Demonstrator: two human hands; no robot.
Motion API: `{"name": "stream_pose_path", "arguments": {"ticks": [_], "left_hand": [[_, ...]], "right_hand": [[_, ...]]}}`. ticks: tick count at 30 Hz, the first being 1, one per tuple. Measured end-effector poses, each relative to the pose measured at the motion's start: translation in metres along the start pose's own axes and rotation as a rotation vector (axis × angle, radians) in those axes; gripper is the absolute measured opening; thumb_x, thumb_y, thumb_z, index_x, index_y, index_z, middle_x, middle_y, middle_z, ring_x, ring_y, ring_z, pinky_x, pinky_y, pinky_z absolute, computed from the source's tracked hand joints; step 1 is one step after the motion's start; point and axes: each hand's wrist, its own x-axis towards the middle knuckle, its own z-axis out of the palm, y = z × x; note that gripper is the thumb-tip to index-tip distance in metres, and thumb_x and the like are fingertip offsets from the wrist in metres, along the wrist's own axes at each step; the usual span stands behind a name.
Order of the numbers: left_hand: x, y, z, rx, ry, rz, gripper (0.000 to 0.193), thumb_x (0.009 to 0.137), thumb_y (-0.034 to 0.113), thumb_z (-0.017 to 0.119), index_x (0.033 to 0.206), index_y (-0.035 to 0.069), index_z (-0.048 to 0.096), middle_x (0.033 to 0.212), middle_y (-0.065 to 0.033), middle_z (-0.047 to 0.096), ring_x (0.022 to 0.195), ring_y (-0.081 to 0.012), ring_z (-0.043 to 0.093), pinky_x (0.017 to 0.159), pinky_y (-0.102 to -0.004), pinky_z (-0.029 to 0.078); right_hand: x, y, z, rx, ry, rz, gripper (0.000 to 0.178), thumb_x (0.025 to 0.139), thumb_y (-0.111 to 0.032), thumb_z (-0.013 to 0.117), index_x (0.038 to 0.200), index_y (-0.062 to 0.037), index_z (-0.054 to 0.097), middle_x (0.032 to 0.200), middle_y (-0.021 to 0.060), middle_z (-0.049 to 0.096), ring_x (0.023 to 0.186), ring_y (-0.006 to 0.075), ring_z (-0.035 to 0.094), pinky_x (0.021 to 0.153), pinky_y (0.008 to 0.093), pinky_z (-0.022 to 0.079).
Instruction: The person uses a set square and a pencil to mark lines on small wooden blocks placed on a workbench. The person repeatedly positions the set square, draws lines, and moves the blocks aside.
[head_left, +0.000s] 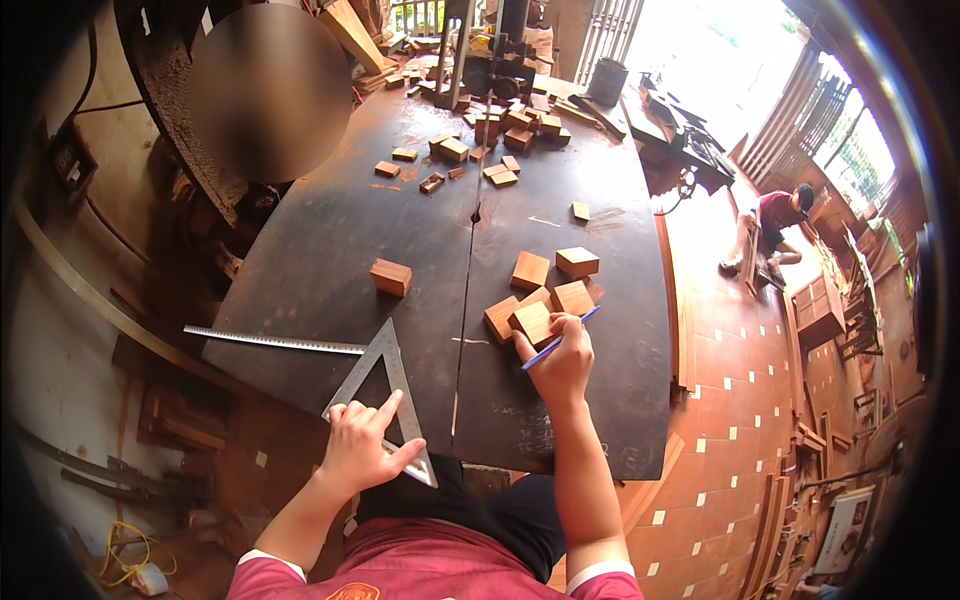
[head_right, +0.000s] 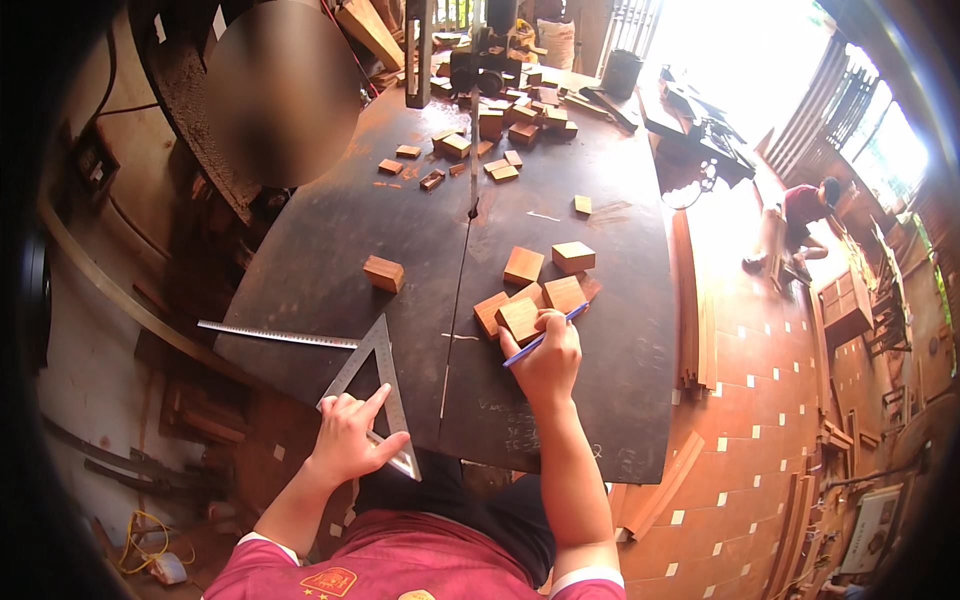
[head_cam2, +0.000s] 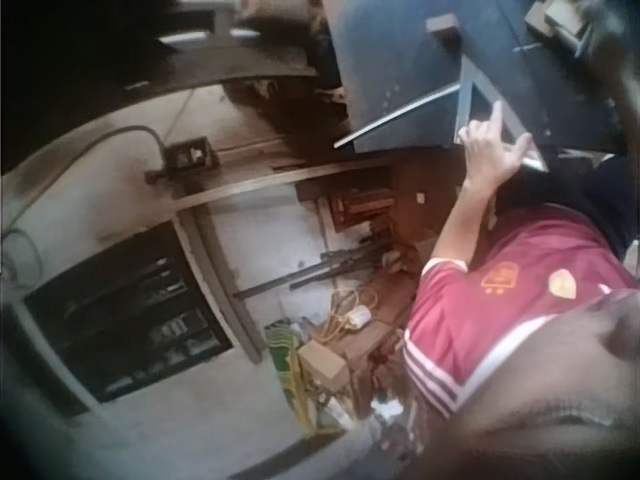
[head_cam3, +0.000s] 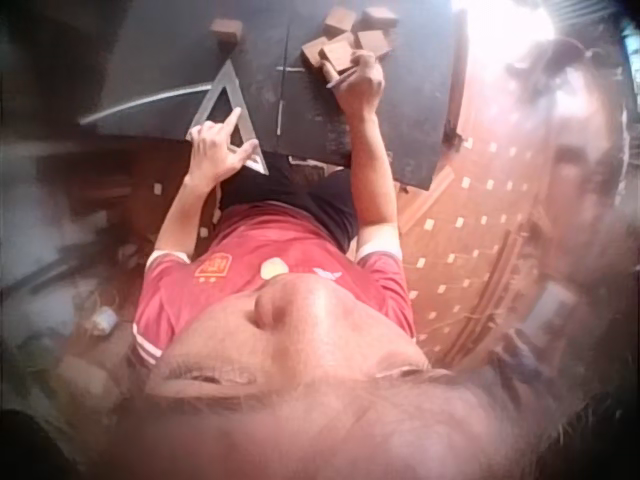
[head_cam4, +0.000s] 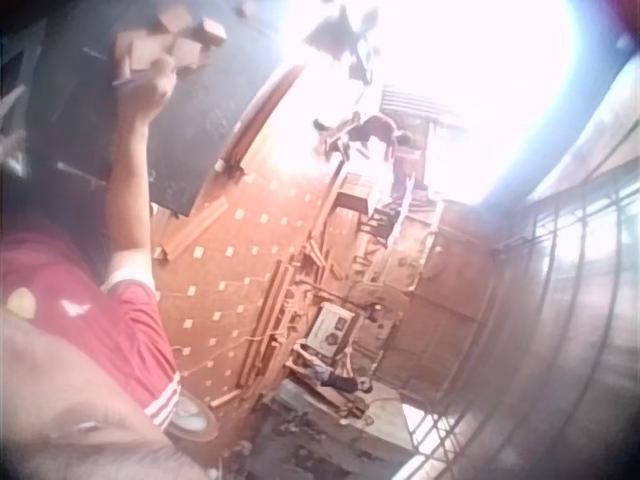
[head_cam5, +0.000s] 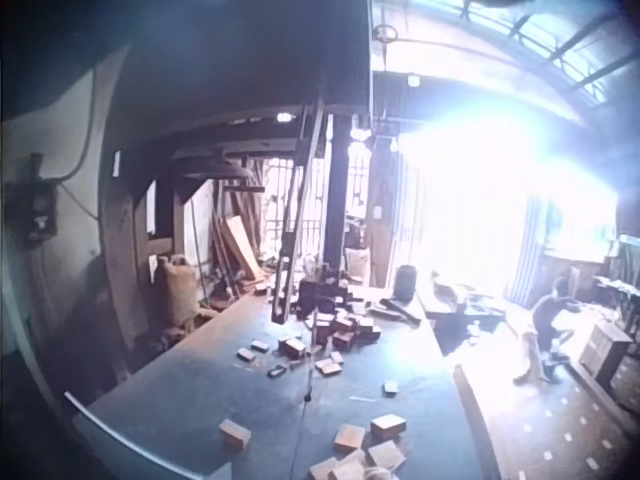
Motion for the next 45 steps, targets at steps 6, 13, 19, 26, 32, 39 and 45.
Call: {"name": "stream_pose_path", "arguments": {"ticks": [6,13,19,26,32,39,45], "left_hand": [[0.033,0.018,0.013,0.037,0.104,-0.061,0.074,0.085,0.049,0.080,0.140,0.001,0.065,0.088,-0.0106,0.065,0.090,-0.0302,0.060,0.088,-0.0471,0.044],[0.153,-0.020,0.003,0.217,0.443,-0.216,0.098,0.078,0.057,0.085,0.151,0.002,0.050,0.129,-0.0175,0.061,0.121,-0.0376,0.058,0.102,-0.0523,0.046],[0.211,-0.064,0.014,0.001,0.198,-0.444,0.081,0.075,0.047,0.088,0.135,0.002,0.058,0.124,-0.0206,0.065,0.118,-0.0381,0.063,0.101,-0.0480,0.053],[0.200,-0.130,-0.029,0.096,0.502,-0.308,0.070,0.073,0.024,0.089,0.132,0.002,0.057,0.125,-0.0225,0.065,0.118,-0.0413,0.063,0.103,-0.0480,0.053],[0.182,-0.175,-0.073,0.486,0.218,-0.431,0.054,0.080,0.012,0.077,0.132,0.008,0.060,0.130,-0.0157,0.065,0.128,-0.0356,0.059,0.107,-0.0486,0.047],[0.177,-0.190,-0.062,0.433,-0.023,-0.437,0.063,0.081,0.012,0.073,0.142,0.012,0.059,0.143,-0.0129,0.061,0.135,-0.0341,0.055,0.112,-0.0506,0.039],[0.137,-0.160,-0.060,0.279,0.139,-0.121,0.064,0.078,0.018,0.073,0.140,0.009,0.060,0.145,-0.0135,0.060,0.137,-0.0323,0.054,0.112,-0.0508,0.038]], "right_hand": [[-0.005,0.005,0.001,0.053,0.001,0.027,0.055,0.072,-0.026,0.097,0.103,-0.0048,0.057,0.102,0.0158,0.069,0.092,0.0393,0.066,0.083,0.0476,0.054],[-0.003,0.006,-0.001,0.029,-0.015,0.013,0.054,0.073,-0.025,0.095,0.104,-0.0051,0.055,0.098,0.0170,0.066,0.093,0.0418,0.064,0.083,0.0497,0.052],[0.000,0.002,-0.001,0.064,-0.029,0.024,0.053,0.074,-0.024,0.094,0.105,-0.0051,0.056,0.097,0.0175,0.065,0.093,0.0418,0.064,0.083,0.0498,0.052],[-0.002,-0.001,-0.003,0.039,-0.048,0.027,0.053,0.074,-0.023,0.093,0.105,-0.0036,0.056,0.098,0.0177,0.065,0.094,0.0405,0.063,0.084,0.0490,0.052],[-0.003,-0.002,-0.006,0.027,-0.067,0.002,0.053,0.073,-0.021,0.093,0.107,-0.0036,0.057,0.105,0.0171,0.066,0.097,0.0403,0.063,0.086,0.0486,0.052],[-0.002,0.001,-0.003,0.031,-0.084,-0.009,0.051,0.073,-0.021,0.093,0.107,-0.0040,0.059,0.106,0.0167,0.067,0.100,0.0397,0.063,0.086,0.0481,0.053],[-0.001,0.000,-0.003,0.042,-0.079,-0.013,0.049,0.072,-0.021,0.094,0.104,-0.0041,0.060,0.112,0.0163,0.069,0.102,0.0392,0.064,0.088,0.0473,0.053]]}}
